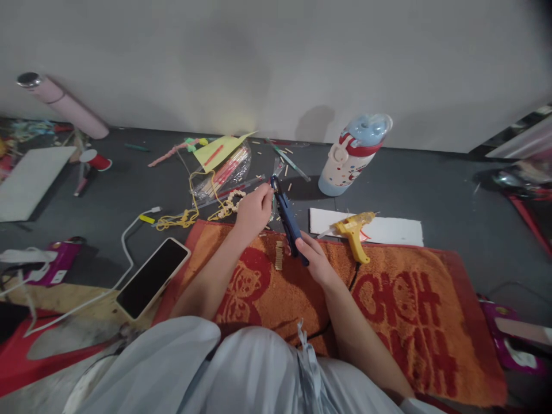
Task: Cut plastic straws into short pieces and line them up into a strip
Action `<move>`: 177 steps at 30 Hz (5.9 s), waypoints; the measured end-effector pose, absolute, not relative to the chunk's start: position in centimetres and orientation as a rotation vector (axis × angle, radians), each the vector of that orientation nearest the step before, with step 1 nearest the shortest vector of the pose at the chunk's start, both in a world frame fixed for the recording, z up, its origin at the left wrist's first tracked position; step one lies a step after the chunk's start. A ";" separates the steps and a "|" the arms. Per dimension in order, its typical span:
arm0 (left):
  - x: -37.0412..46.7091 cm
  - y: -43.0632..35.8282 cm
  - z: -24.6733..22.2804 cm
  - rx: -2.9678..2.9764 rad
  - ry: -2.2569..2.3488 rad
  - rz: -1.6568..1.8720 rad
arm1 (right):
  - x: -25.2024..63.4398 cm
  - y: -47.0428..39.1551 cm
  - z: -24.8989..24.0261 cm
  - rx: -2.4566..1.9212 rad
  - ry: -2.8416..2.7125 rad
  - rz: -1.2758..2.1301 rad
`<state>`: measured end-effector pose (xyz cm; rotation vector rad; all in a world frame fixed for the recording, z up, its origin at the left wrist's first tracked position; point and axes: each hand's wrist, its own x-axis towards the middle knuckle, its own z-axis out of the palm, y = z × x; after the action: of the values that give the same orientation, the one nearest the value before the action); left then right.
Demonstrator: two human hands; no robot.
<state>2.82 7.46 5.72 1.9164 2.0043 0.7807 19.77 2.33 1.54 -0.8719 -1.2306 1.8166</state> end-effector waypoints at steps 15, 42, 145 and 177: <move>2.6 7.3 6.0 2.068 2.037 0.712 | 19.8 2.4 1.8 -0.958 -1.192 1.837; 2.3 7.4 5.9 2.052 1.992 0.709 | 19.7 2.5 1.4 -0.992 -1.182 1.787; 5.6 -7.3 0.3 1.803 1.990 0.491 | 20.4 4.7 -0.3 -0.971 -0.747 1.971; 5.7 -6.6 0.5 1.850 1.990 0.340 | 20.2 4.8 0.4 -0.966 -0.715 1.982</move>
<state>5.68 -6.64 0.53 1.8497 1.9897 0.3401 20.24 4.76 0.40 -0.9662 -0.7152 1.9816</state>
